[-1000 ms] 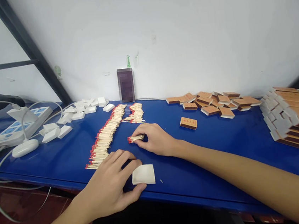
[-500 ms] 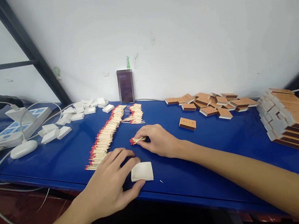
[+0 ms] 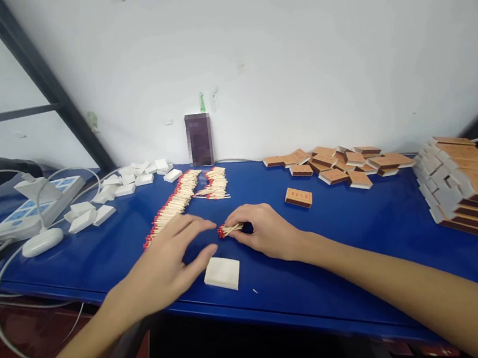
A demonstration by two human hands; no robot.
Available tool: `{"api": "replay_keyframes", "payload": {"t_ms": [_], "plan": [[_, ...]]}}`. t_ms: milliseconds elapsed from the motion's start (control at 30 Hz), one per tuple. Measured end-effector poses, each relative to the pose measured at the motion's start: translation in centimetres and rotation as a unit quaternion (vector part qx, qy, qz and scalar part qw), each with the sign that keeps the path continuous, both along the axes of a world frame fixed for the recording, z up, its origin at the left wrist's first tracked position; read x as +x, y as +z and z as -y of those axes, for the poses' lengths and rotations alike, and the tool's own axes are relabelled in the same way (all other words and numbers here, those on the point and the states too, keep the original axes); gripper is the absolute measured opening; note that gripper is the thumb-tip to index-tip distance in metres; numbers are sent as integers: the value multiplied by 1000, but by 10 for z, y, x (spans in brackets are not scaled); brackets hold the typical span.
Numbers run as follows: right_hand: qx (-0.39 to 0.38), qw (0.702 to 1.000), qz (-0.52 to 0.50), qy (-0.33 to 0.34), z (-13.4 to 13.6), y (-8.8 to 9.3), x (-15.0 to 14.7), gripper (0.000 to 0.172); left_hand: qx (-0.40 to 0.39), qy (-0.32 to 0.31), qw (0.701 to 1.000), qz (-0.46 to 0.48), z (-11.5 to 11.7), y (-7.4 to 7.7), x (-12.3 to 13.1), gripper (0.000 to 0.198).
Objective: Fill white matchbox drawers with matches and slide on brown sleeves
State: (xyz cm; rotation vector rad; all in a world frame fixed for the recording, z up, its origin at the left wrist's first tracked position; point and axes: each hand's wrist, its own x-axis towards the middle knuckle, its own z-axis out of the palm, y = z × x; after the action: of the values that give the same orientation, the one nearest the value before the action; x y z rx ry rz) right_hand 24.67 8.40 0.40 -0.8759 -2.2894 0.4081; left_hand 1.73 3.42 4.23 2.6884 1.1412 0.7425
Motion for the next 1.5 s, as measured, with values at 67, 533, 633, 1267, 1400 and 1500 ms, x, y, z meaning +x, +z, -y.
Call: {"api": "replay_keyframes", "payload": {"t_ms": [67,533,633,1267,1400,1500], "plan": [[-6,1000,-1,-8,0,0,0,13,35,-22,998,-38,-14,6,7,19],[-20,1000,13,-19,-2,6,-1,11,215,-46,946,-238,-39,1,35,10],[-12,1000,17,-15,-2,7,-2,11,205,-39,948,-239,-39,0,36,7],[-18,1000,10,-11,-3,5,-2,14,112,15,987,-113,-37,-3,24,13],[-26,1000,-3,3,-3,5,-2,14,62,-28,998,15,-20,9,15,11],[-28,999,-12,10,-2,6,-2,14,6,-59,997,44,-3,15,10,14]]}}
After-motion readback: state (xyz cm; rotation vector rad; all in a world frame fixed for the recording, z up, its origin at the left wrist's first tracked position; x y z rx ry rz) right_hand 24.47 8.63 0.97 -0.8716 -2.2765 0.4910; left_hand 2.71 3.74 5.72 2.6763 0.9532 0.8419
